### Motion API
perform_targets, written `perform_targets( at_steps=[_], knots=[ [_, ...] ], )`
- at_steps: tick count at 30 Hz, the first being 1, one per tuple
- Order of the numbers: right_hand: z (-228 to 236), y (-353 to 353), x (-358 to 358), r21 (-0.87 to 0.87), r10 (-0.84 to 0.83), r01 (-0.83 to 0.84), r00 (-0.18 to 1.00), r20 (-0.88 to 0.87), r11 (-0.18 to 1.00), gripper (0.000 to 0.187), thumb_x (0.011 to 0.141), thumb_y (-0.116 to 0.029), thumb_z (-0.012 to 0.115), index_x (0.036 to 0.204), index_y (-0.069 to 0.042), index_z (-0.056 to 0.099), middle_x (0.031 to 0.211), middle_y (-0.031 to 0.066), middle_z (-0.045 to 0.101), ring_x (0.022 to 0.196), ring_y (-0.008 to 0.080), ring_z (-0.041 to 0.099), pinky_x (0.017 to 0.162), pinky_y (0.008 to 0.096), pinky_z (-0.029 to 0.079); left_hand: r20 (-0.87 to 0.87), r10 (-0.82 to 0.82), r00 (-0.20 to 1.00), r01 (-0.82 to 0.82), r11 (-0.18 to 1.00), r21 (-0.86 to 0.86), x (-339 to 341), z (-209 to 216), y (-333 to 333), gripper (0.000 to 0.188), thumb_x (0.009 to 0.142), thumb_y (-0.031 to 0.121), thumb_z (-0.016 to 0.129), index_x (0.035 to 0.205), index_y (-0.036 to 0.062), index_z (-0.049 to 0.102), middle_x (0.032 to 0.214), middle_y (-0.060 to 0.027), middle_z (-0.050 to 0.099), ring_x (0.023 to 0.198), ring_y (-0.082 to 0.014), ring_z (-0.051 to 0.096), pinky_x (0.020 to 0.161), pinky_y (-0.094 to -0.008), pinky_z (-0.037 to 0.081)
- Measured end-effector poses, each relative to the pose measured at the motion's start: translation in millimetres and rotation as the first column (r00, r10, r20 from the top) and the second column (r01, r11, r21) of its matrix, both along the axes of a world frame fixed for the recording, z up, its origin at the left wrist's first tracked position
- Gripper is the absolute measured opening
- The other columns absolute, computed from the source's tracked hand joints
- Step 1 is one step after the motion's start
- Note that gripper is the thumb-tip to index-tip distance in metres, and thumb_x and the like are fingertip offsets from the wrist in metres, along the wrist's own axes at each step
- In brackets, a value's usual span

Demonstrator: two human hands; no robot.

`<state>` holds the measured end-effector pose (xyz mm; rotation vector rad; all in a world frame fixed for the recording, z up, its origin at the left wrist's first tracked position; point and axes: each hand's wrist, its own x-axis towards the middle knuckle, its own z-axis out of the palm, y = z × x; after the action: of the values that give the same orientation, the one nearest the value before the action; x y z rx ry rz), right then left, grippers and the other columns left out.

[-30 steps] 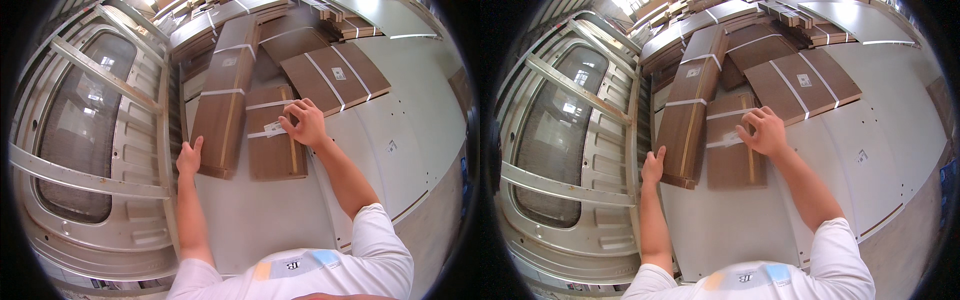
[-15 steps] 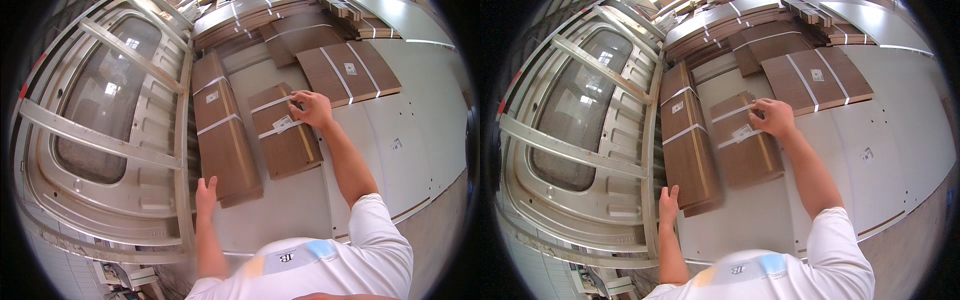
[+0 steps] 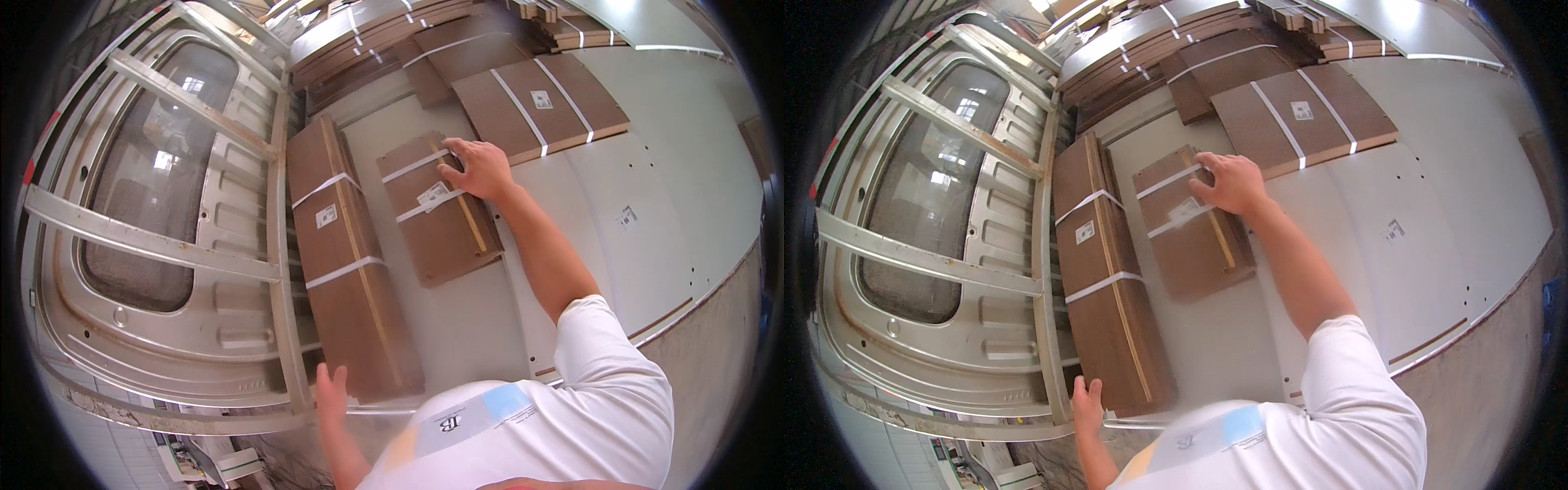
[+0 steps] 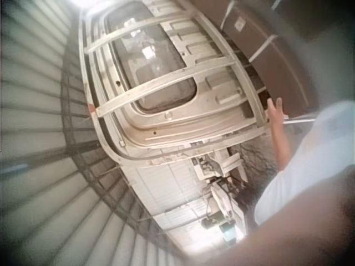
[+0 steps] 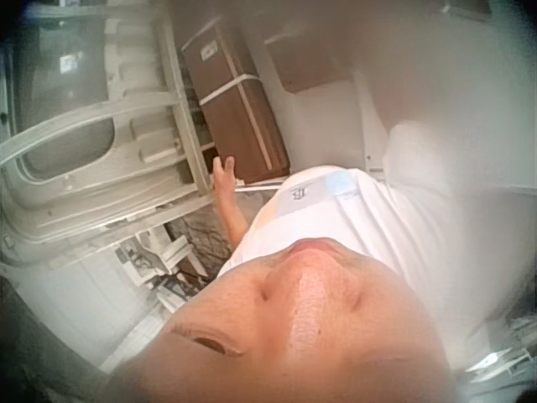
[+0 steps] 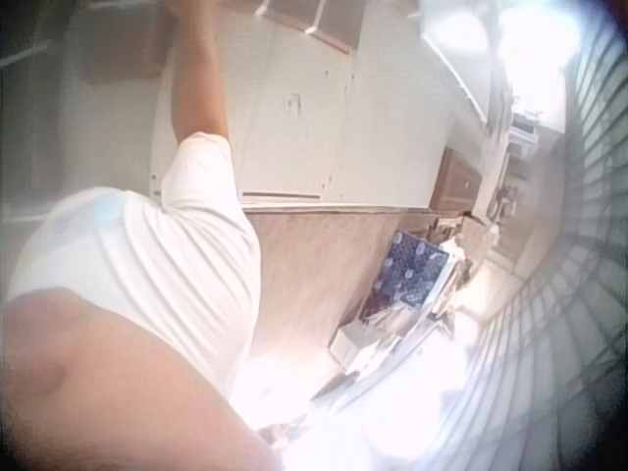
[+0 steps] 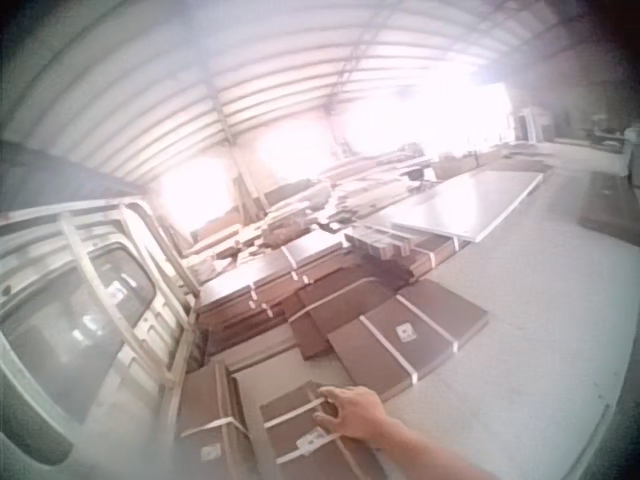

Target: The person picks up wooden boards from the floor and stacks them onto the back of a truck, organizing them next to several bundles of already-packaged boards.

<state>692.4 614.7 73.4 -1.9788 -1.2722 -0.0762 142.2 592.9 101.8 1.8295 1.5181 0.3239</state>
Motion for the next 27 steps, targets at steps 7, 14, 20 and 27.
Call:
perform_targets(
  at_steps=[7,14,20,27],
  knots=[
    [-4,3,-1,-0.025,0.057,-0.055,0.997,0.052,0.998,0.058,0.089,-0.053,0.069,0.131,-0.014,0.067,0.119,0.0114,0.074,0.114,0.0318,0.068,0.095,0.0416,0.054,-0.041,0.027,0.999,-0.025,0.998,0.054,-39,10,-31,0.072,0.097,0.069,0.059,0.115,0.0001,0.056,0.102,-0.011,0.063,0.096,-0.0201,0.055,0.089,-0.0356,0.048],
    [-1,2,-13,0.036,-0.001,-0.002,0.997,0.077,0.999,0.047,0.087,-0.055,0.07,0.113,-0.015,0.076,0.108,0.0088,0.077,0.097,0.0307,0.073,0.083,0.0413,0.058,-0.375,0.125,0.918,-0.09,0.99,0.109,-8,40,-42,0.044,0.106,0.038,0.057,0.131,0.0017,0.056,0.126,-0.0228,0.068,0.117,-0.0432,0.064,0.098,-0.0493,0.049],
    [16,6,-33,-0.144,0.018,-0.029,0.997,-0.079,0.989,0.044,0.085,-0.053,0.072,0.108,-0.016,0.077,0.103,0.0081,0.077,0.09,0.0286,0.074,0.078,0.0408,0.057,-0.337,0.205,0.919,-0.138,0.967,0.212,22,17,2,0.057,0.106,0.05,0.049,0.137,0.0037,0.059,0.124,-0.0231,0.07,0.121,-0.044,0.063,0.104,-0.0513,0.047],
    [-10,21,-13,0.187,0.251,-0.228,0.961,-0.113,0.956,0.042,0.08,-0.038,0.083,0.109,-0.011,0.068,0.101,0.0069,0.068,0.088,0.0252,0.066,0.076,0.039,0.053,-0.297,0.208,0.932,-0.145,0.964,0.222,28,18,16,0.064,0.105,0.055,0.048,0.135,-0.0003,0.06,0.117,-0.0301,0.07,0.113,-0.0474,0.065,0.096,-0.0527,0.05]
  ],
)
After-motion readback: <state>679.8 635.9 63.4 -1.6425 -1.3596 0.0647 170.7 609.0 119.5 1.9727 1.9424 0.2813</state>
